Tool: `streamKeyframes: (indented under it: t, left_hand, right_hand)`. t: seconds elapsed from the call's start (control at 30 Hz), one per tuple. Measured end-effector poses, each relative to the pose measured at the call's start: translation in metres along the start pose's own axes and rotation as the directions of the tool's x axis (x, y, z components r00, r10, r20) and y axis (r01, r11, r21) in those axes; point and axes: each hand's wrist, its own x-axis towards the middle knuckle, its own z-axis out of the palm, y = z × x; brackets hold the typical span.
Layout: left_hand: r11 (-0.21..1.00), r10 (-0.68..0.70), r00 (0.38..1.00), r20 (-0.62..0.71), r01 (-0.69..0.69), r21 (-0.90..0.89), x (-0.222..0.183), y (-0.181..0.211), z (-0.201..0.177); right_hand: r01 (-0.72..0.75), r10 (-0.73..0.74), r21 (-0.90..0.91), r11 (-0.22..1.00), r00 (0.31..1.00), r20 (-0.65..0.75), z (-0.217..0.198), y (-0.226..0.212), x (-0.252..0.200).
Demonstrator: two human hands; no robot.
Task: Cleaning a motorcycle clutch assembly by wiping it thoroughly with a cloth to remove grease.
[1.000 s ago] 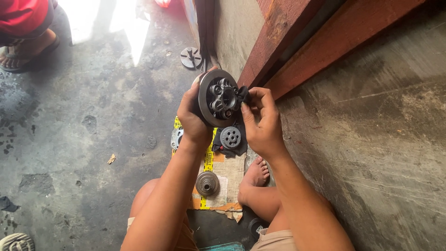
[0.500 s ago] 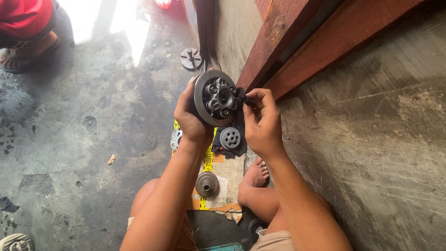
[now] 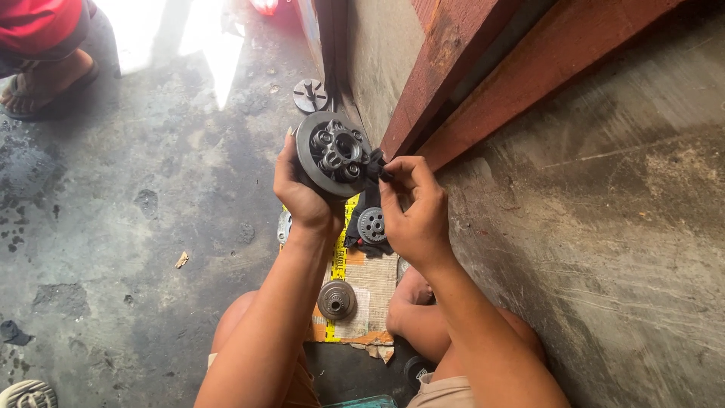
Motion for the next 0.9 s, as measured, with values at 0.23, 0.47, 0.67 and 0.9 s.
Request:
streamKeyframes:
  t: [0.23, 0.47, 0.67, 0.9]
  left_hand:
    - [0.998, 0.028, 0.999, 0.016, -0.029, 0.064, 0.006, -0.006, -0.009]
    - [0.994, 0.032, 0.997, 0.064, -0.039, 0.105, -0.005, -0.005, 0.005]
    - [0.994, 0.041, 0.998, 0.039, -0.045, 0.096, 0.002, -0.006, 0.0]
    - [0.999, 0.04, 0.999, -0.018, -0.04, 0.023, 0.001, -0.004, 0.0]
  right_hand:
    - [0.035, -0.033, -0.043, 0.998, 0.999, 0.033, 0.002, -0.001, -0.005]
    - [0.008, -0.005, -0.06, 0.998, 0.999, 0.048, 0.004, -0.004, -0.005]
    - [0.037, -0.034, -0.047, 0.998, 0.996, 0.077, 0.003, -0.002, -0.002]
    - [0.119, -0.114, -0.101, 0.988, 0.992, 0.052, 0.005, -0.001, -0.006]
